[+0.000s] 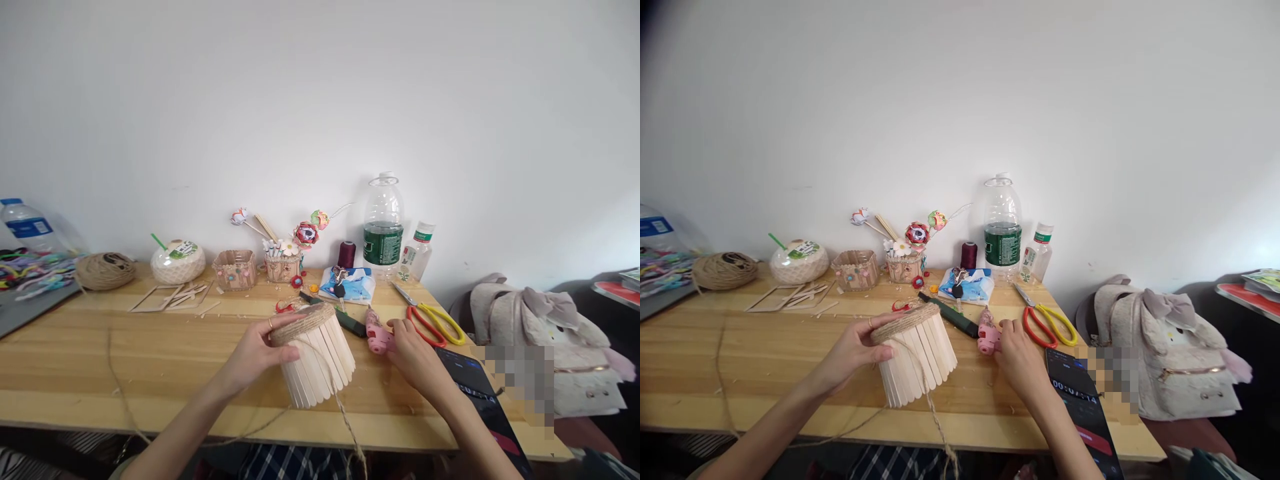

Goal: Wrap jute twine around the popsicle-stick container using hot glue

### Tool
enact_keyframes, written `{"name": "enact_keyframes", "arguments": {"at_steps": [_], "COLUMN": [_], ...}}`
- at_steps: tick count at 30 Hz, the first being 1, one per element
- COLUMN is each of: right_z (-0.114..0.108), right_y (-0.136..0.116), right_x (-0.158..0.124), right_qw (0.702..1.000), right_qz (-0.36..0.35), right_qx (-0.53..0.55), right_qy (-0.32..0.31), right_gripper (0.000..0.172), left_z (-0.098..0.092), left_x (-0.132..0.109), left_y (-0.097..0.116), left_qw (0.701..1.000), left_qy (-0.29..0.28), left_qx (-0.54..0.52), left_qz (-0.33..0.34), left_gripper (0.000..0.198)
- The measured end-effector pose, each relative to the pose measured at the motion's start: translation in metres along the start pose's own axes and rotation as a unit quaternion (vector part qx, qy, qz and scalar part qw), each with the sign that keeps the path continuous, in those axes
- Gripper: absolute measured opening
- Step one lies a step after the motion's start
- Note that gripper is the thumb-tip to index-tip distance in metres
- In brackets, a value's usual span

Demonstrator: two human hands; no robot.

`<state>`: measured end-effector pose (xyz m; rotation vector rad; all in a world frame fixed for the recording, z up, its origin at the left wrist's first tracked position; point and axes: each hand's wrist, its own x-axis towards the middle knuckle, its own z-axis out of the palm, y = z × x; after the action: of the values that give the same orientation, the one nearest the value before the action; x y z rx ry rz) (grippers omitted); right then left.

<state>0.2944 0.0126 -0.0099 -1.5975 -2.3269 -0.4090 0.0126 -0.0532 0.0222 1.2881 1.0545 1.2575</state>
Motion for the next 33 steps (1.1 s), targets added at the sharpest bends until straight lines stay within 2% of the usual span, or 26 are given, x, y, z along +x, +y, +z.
{"name": "enact_keyframes", "arguments": {"at_steps": [3,5,7,10,13,16,19,25,26,28,31,33], "right_z": [-0.013,-0.028,-0.043,-0.057,-0.061,-0.065,-0.074,-0.091,-0.092,-0.092,-0.089,-0.086], "right_y": [-0.009,-0.025,-0.048,-0.079,-0.094,-0.093,-0.09,-0.091,-0.091,-0.088,-0.084,-0.083], "right_x": [-0.004,-0.01,-0.016,-0.022,-0.022,-0.019,-0.016,-0.004,-0.002,0.003,0.007,0.008], "right_qw": [1.0,0.998,0.984,0.954,0.94,0.932,0.923,0.867,0.867,0.889,0.936,0.946], "right_qz": [0.008,0.01,-0.029,-0.103,-0.121,-0.126,-0.099,-0.065,-0.064,-0.068,-0.085,-0.102], "right_qx": [-0.013,0.012,0.135,0.255,0.3,0.333,0.37,0.494,0.493,0.453,0.325,0.251], "right_qy": [0.028,0.065,0.109,0.121,0.107,0.072,0.027,-0.033,-0.033,-0.003,0.109,0.178], "right_gripper": [0.026,0.019,0.01,0.019,0.014,0.016,0.016,0.021,0.021,0.02,0.019,0.022], "left_z": [0.0,0.001,0.001,0.003,0.003,0.001,0.0,0.002,0.002,0.001,0.0,0.0], "left_x": [0.0,0.0,0.0,-0.001,-0.002,-0.004,-0.006,-0.006,-0.006,-0.006,-0.007,-0.008], "left_y": [-0.002,-0.002,0.0,0.003,0.006,0.008,0.009,0.011,0.011,0.011,0.011,0.012], "left_qw": [1.0,1.0,1.0,0.999,0.999,0.999,0.999,0.997,0.997,0.998,0.999,0.999], "left_qy": [-0.001,-0.004,-0.009,-0.011,-0.005,-0.015,-0.026,-0.041,-0.042,-0.04,-0.032,-0.034], "left_qx": [-0.005,-0.003,0.003,0.024,0.028,0.023,0.037,0.051,0.046,0.035,0.032,0.035], "left_qz": [0.004,0.009,0.021,0.032,0.021,0.017,0.027,0.039,0.036,0.028,0.018,0.02], "left_gripper": [0.055,0.053,0.052,0.051,0.051,0.05,0.049,0.048,0.047,0.047,0.047,0.047]}}
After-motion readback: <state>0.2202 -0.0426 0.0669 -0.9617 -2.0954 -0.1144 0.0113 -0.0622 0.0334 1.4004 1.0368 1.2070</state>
